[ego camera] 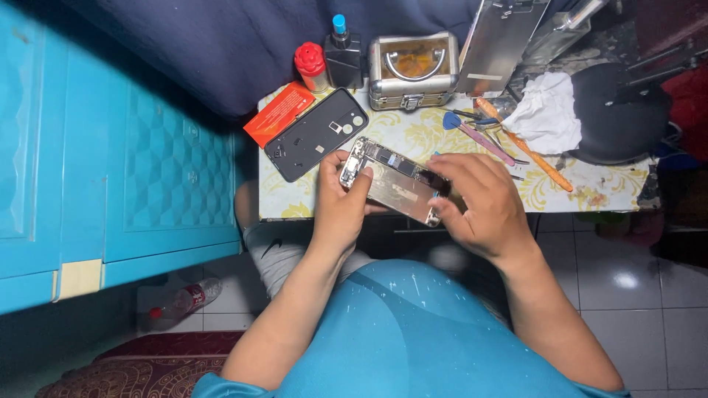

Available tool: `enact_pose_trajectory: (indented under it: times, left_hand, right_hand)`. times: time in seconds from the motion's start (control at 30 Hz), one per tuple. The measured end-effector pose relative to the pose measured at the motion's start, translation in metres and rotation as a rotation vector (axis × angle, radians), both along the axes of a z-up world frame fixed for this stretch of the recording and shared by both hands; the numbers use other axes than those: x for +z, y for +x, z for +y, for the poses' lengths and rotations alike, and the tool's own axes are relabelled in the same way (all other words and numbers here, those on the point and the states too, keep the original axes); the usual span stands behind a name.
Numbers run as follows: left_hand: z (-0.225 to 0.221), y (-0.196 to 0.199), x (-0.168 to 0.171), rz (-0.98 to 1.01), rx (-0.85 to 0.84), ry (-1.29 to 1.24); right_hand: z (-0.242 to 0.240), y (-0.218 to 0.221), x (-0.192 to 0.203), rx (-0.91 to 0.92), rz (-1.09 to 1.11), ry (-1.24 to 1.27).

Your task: Disassembling a smartphone by unscrewing internal components and removing the motherboard at a repair bench.

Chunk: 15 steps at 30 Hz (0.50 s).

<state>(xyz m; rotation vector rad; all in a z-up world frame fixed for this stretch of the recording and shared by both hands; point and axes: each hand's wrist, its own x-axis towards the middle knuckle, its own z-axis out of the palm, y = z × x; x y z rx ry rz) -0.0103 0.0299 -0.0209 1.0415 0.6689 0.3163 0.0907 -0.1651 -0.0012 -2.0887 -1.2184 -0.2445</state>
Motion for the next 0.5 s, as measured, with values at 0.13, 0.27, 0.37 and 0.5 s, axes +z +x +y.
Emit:
enact_pose_trajectory:
  times: [0.13,0.27,0.37,0.5]
  left_hand:
    - [-0.006,-0.008,0.004,-0.024,0.01,0.004]
    - [-0.002,-0.011,0.002,-0.033,0.016,0.027]
    - [0.0,-0.014,0.0,-0.024,0.006,0.069]
    - [0.019,-0.029,0.022,0.247,-0.086,0.915]
  right_hand:
    - [0.01,-0.009,0.006,0.085,0.056,-0.025]
    - [0.01,-0.002,-0.016,0.07,0.045,-0.012]
    - [0.007,0.003,-0.025,0.037,0.044,-0.024]
    - [0.002,0.013,-0.027,0.017,0.024,-0.059]
